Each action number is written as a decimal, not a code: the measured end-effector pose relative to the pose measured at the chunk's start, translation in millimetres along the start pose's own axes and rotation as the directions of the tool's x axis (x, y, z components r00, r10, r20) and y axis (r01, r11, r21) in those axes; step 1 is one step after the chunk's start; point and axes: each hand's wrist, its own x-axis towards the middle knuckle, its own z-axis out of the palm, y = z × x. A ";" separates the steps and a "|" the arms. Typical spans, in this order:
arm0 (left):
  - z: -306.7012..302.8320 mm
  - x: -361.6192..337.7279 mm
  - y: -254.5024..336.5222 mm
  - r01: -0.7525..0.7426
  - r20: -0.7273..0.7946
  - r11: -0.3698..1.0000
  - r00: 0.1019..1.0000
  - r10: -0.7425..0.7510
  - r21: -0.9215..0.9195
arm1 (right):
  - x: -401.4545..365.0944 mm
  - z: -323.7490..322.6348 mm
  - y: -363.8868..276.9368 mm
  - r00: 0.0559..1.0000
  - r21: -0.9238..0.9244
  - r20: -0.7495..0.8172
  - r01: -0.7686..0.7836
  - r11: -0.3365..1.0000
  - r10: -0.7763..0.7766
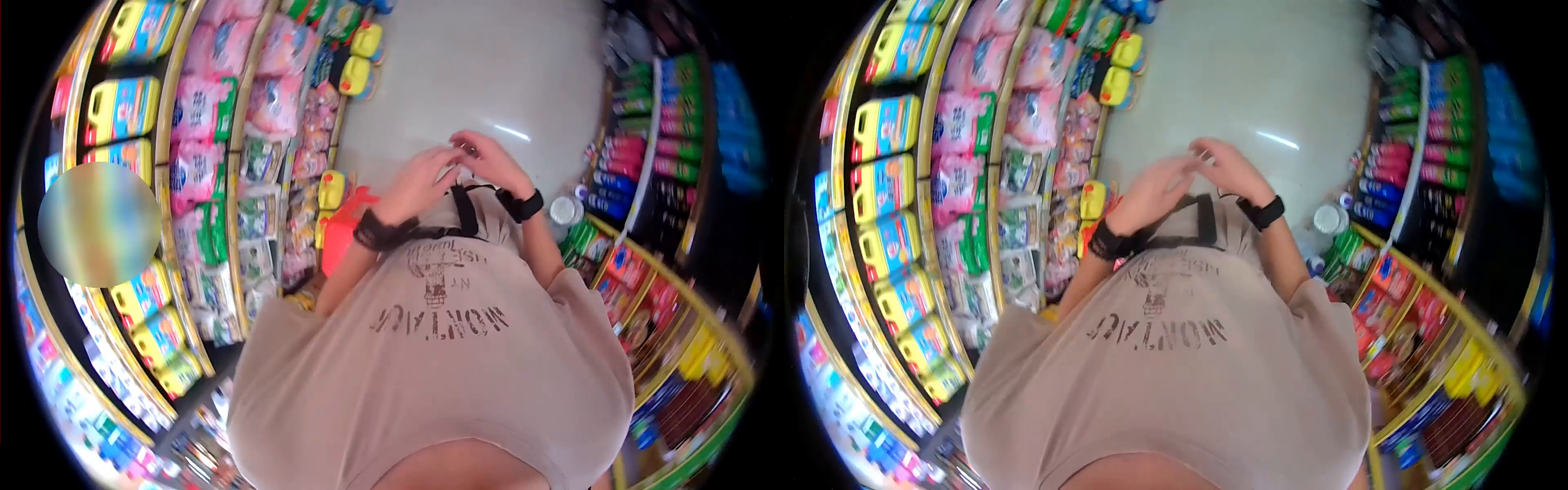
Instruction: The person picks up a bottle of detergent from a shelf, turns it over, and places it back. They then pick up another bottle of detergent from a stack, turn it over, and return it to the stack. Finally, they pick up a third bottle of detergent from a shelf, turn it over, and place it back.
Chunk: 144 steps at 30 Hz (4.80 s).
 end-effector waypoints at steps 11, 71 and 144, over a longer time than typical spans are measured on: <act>-82.0 177.7 -88.9 0.180 -0.295 0.961 0.926 -0.238 -0.208 | 196.6 -136.0 0.8 1.000 0.017 0.019 -0.009 1.000 0.009; -835.2 1097.1 -513.6 0.091 -0.985 0.982 0.031 -0.167 -0.164 | 1404.7 -377.6 -394.0 0.813 0.599 0.205 0.336 0.727 -0.545; -94.3 747.0 -60.9 0.182 0.284 0.949 -0.924 0.255 -0.258 | 686.1 -187.6 -194.7 -0.869 -0.712 0.421 -0.139 0.689 0.260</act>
